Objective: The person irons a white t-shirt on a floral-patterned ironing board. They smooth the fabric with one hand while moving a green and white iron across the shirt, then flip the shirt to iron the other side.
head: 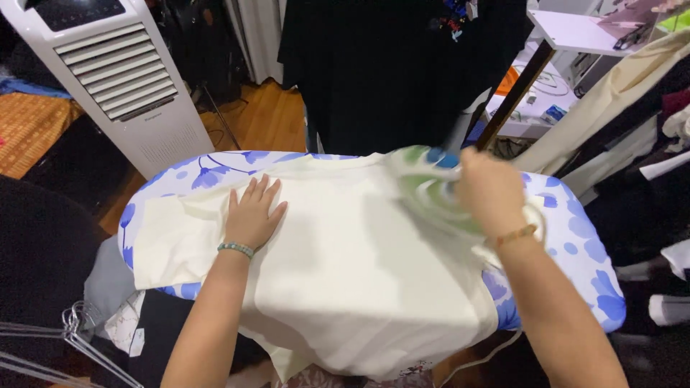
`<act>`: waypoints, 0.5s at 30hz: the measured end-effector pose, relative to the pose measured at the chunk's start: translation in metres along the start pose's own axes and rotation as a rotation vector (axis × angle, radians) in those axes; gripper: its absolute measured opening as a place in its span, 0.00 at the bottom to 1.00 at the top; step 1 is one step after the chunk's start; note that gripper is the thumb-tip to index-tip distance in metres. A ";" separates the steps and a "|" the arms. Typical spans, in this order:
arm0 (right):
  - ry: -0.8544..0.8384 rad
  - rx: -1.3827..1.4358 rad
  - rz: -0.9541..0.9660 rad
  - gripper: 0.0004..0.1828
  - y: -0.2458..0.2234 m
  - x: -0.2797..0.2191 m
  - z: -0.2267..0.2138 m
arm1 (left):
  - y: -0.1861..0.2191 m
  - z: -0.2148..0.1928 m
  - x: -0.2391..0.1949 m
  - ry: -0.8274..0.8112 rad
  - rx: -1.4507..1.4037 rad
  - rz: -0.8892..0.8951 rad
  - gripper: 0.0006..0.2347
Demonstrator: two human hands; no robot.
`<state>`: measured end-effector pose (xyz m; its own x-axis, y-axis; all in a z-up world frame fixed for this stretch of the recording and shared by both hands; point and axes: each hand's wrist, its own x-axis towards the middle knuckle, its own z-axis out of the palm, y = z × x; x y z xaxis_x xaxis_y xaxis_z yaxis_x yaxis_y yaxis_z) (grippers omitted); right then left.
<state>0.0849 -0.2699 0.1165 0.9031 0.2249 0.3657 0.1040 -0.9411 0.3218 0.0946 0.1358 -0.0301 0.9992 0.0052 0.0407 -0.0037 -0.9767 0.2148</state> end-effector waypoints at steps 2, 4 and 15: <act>-0.088 0.105 -0.051 0.10 -0.038 -0.013 -0.024 | -0.002 0.006 0.004 0.006 -0.002 -0.002 0.24; -0.177 0.210 -0.103 0.09 -0.070 -0.021 -0.035 | -0.004 0.008 0.008 0.012 -0.004 -0.005 0.23; -0.172 0.186 -0.122 0.08 -0.106 0.030 0.029 | 0.001 -0.001 0.003 -0.021 -0.027 -0.020 0.23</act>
<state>0.1127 -0.1711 0.0681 0.9350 0.3081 0.1754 0.2767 -0.9435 0.1824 0.0979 0.1350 -0.0288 0.9997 0.0199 0.0152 0.0157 -0.9702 0.2417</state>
